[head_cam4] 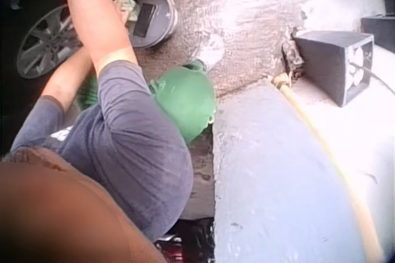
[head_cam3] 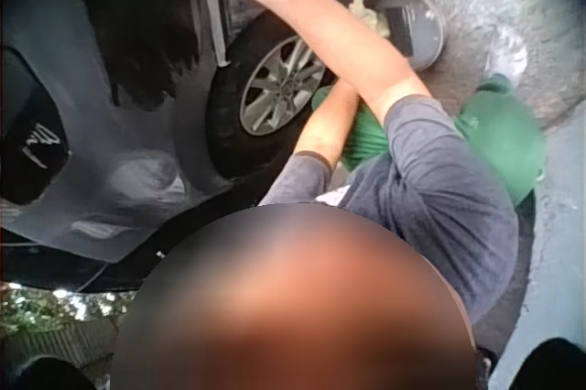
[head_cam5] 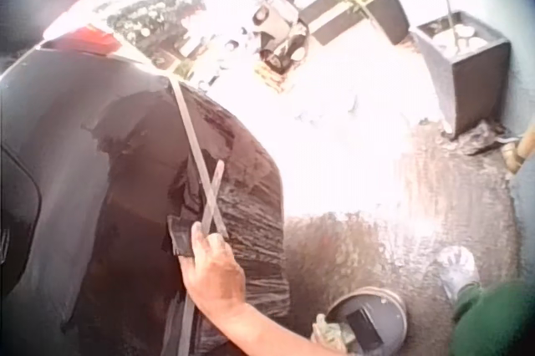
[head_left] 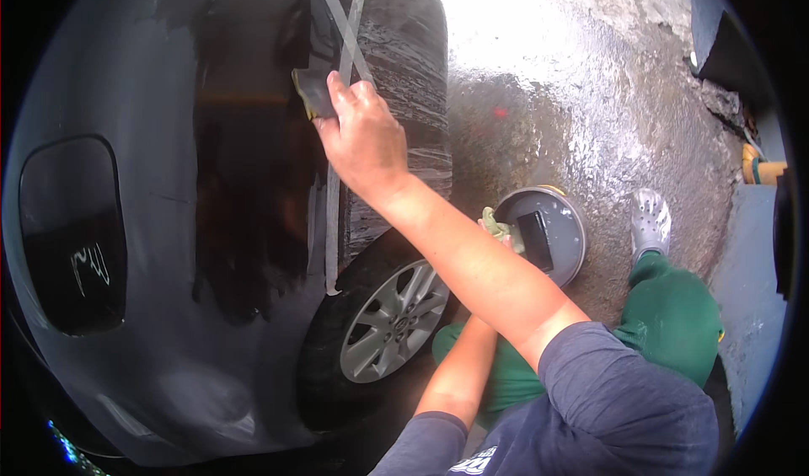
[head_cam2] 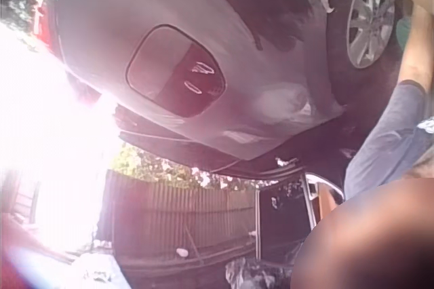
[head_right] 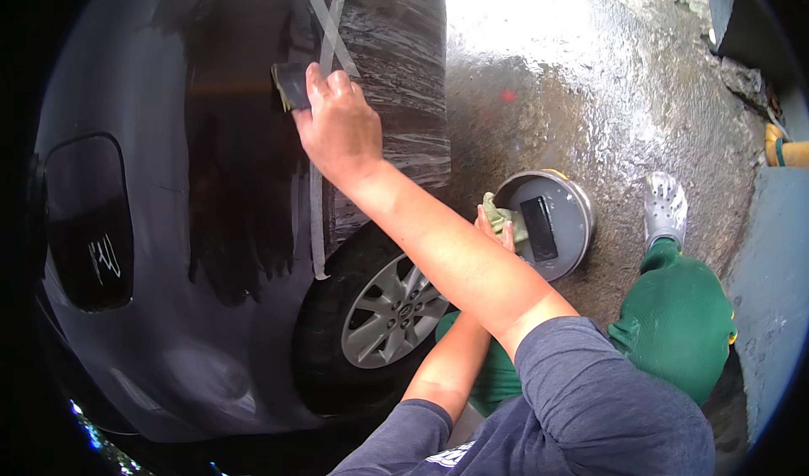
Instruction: Sanding and cleaning a specific area of a car's exterior body panel as part of detailing.
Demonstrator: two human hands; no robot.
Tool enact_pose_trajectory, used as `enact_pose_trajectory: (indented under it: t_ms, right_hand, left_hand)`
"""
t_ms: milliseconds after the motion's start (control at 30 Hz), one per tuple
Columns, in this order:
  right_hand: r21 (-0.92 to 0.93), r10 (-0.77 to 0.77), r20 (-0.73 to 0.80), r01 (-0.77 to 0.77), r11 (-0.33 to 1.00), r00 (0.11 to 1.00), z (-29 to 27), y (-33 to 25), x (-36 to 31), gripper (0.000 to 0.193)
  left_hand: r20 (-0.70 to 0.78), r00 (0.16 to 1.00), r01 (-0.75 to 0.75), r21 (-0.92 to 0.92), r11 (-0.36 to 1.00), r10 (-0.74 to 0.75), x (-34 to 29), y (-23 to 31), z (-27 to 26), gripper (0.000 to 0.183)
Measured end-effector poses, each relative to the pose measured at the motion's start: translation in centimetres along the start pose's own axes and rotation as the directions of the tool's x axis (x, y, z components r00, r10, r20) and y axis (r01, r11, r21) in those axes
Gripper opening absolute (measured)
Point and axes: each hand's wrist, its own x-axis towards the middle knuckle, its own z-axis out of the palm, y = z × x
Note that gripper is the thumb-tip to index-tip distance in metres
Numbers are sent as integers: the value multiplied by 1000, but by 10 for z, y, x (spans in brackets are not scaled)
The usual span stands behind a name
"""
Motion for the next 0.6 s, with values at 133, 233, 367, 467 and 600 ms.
enact_pose_trajectory:
  t_ms: [133,233,367,467,600]
  right_hand:
    - [-58,-22,-95,16,998,995,22,-13,-9,51]
    - [-102,-43,-164,27,994,986,35,-6,-15,57]
    - [-25,25,-114,-28,999,993,41,-16,-39,57]
    - [-43,27,-120,-32,999,992,46,-15,-33,59]
    - [-66,68,-206,-83,994,976,45,-9,5,57]
  left_hand:
    - [-60,998,35,41,999,-32,9,-27,15,68]
    - [-20,996,82,32,996,-81,10,-26,20,67]
    - [-9,997,72,12,997,-72,12,-28,15,68]
    - [-10,997,73,40,997,-72,12,-29,15,68]
    - [10,997,70,44,997,-70,11,-19,18,68]
